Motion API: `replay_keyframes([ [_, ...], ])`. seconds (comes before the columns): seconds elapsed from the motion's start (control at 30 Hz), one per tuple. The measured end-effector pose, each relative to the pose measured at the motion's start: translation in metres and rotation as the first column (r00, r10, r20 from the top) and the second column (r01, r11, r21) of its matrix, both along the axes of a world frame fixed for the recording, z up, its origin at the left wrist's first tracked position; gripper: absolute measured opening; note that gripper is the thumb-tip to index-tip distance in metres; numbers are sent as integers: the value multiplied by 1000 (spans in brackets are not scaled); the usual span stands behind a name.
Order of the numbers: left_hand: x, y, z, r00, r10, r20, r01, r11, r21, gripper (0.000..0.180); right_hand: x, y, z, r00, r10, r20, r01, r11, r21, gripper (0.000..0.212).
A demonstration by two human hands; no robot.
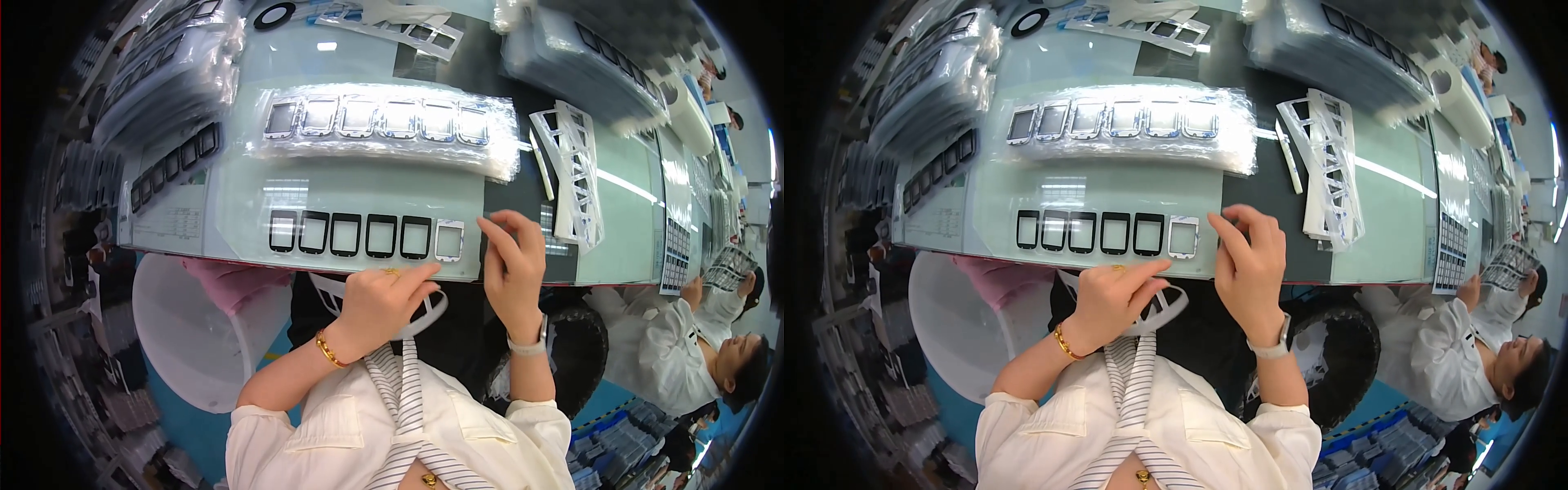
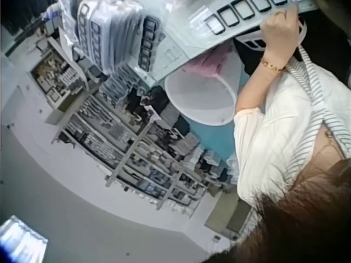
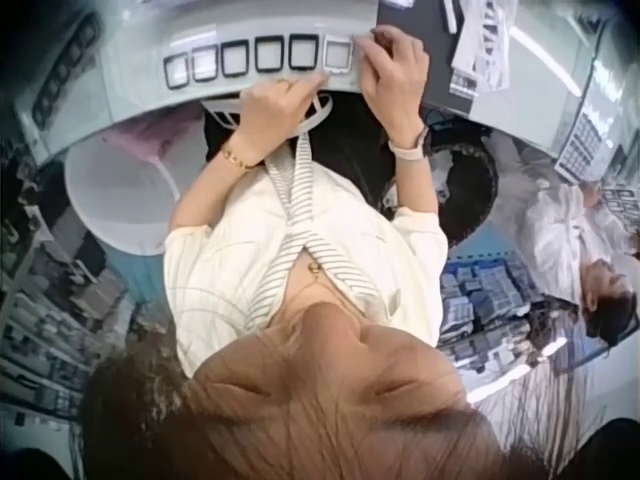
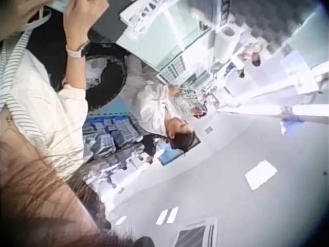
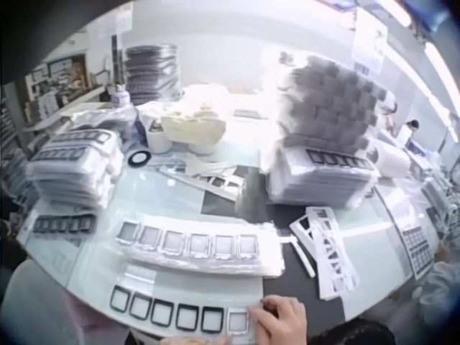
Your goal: Manually placing small electronic components into white plastic trays on a manufacturing line.
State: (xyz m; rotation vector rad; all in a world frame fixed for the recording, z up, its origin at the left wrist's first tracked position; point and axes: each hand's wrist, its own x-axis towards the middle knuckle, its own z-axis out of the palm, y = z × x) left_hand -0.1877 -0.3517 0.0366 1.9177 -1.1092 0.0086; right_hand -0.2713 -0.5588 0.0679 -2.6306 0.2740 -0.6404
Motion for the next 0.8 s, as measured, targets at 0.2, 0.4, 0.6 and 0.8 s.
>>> replay_keyframes([
  [0.2,0,21,31,867,-131,-482,88,990,-110,56,-21,22,32,852,497,-166,-372,797,475,31],
  [0.4,14,40,30,942,-127,-312,117,992,-50,26,-20,21,32,891,413,-187,-236,775,587,11],
  [0.6,16,43,35,958,-60,-280,66,998,13,13,-4,30,32,908,416,-48,-344,808,479,16],
  [0.8,18,47,31,953,-32,-303,50,997,52,8,4,44,38,853,517,-72,-433,778,456,18],
])
